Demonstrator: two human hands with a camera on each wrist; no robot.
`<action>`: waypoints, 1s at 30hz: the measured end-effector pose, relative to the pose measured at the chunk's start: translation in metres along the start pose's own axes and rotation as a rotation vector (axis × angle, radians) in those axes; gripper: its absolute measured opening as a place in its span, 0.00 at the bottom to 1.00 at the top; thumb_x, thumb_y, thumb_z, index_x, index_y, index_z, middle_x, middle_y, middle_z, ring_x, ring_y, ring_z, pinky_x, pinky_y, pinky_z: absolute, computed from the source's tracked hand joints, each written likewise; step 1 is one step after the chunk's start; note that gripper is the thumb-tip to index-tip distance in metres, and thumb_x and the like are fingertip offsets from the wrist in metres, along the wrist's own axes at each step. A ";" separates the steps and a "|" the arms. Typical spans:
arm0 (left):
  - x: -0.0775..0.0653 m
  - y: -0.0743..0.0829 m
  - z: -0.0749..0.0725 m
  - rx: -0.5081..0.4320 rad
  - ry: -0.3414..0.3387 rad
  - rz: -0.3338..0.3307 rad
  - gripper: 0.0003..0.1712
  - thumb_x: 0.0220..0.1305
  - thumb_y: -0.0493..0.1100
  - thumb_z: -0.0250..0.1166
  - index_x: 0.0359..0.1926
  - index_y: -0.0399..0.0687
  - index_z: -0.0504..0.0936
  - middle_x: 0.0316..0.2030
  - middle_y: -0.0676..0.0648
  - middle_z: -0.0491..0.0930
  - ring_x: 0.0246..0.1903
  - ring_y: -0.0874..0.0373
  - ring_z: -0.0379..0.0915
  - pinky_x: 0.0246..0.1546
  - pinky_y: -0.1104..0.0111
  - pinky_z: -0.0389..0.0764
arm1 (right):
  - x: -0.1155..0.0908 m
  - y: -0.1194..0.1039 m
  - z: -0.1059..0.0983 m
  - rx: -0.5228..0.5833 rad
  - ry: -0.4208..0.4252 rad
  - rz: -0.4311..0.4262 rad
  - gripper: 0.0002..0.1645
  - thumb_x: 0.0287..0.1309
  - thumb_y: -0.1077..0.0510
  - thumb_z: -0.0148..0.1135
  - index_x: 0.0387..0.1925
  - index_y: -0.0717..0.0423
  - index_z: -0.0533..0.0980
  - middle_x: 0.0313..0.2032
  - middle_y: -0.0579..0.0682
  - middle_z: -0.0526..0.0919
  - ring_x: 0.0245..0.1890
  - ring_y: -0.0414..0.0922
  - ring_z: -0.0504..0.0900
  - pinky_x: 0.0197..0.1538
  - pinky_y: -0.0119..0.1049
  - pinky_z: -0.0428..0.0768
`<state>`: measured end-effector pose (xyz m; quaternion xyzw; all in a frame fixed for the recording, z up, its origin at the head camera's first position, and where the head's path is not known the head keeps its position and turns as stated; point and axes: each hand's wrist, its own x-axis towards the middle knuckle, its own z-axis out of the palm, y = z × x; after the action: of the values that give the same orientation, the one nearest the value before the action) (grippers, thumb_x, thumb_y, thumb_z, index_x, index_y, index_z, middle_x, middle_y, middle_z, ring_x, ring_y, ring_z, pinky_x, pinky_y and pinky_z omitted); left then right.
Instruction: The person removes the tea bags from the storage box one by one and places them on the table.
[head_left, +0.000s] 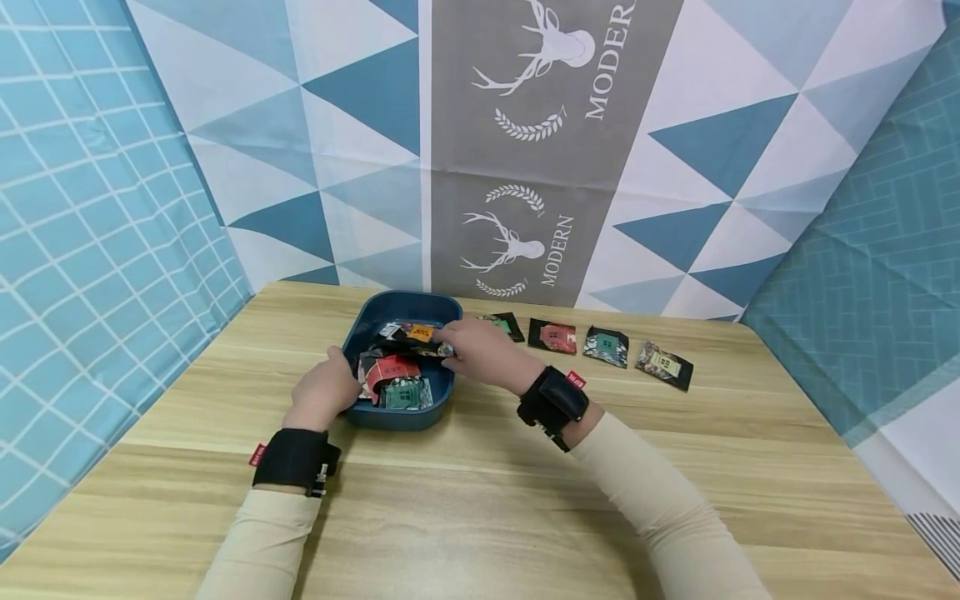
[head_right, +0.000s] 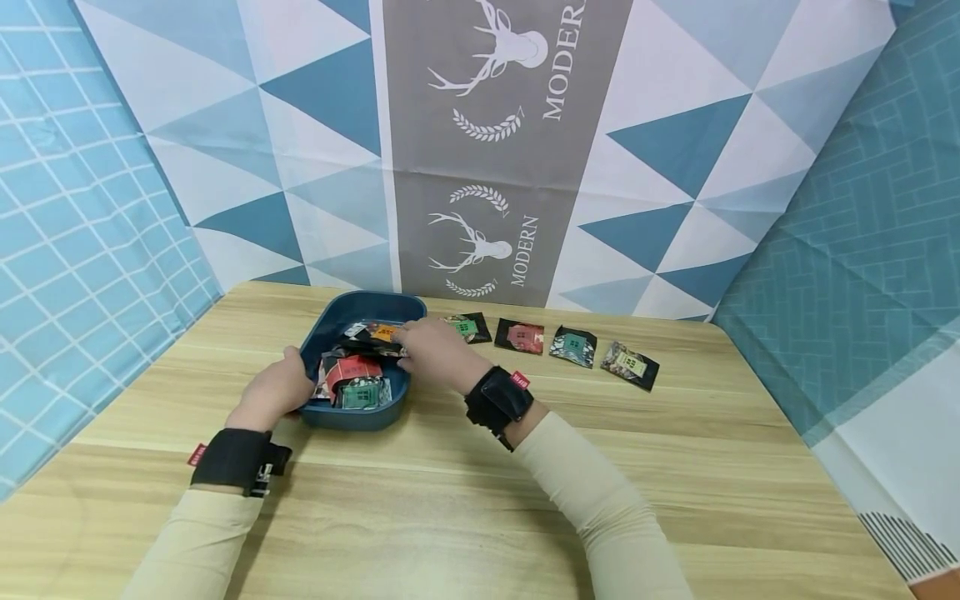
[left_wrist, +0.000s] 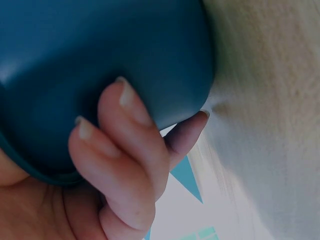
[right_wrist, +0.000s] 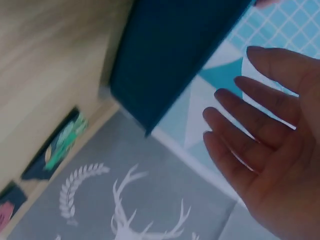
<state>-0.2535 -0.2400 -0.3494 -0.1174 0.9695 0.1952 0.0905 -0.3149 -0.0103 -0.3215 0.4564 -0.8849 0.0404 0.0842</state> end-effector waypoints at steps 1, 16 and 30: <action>0.000 0.000 0.000 0.003 0.001 0.002 0.39 0.67 0.42 0.49 0.67 0.21 0.41 0.43 0.25 0.75 0.28 0.46 0.74 0.26 0.60 0.72 | 0.003 -0.003 0.002 -0.005 -0.013 -0.025 0.21 0.58 0.53 0.62 0.53 0.54 0.76 0.48 0.49 0.81 0.47 0.44 0.79 0.50 0.36 0.76; -0.003 0.001 0.001 0.007 0.016 -0.003 0.40 0.64 0.40 0.51 0.67 0.22 0.43 0.44 0.25 0.75 0.30 0.45 0.75 0.28 0.57 0.73 | 0.033 -0.036 0.021 0.102 -0.281 -0.027 0.23 0.58 0.51 0.62 0.56 0.49 0.74 0.46 0.44 0.81 0.43 0.38 0.78 0.44 0.32 0.74; -0.002 0.002 0.001 0.001 0.014 -0.010 0.39 0.66 0.41 0.50 0.67 0.22 0.43 0.38 0.29 0.77 0.25 0.47 0.74 0.24 0.61 0.71 | 0.045 -0.041 0.038 0.091 -0.321 -0.025 0.28 0.55 0.52 0.65 0.59 0.47 0.72 0.53 0.46 0.78 0.52 0.40 0.77 0.52 0.32 0.75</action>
<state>-0.2517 -0.2374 -0.3496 -0.1235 0.9696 0.1933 0.0850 -0.3115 -0.0755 -0.3509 0.4714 -0.8784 0.0060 -0.0786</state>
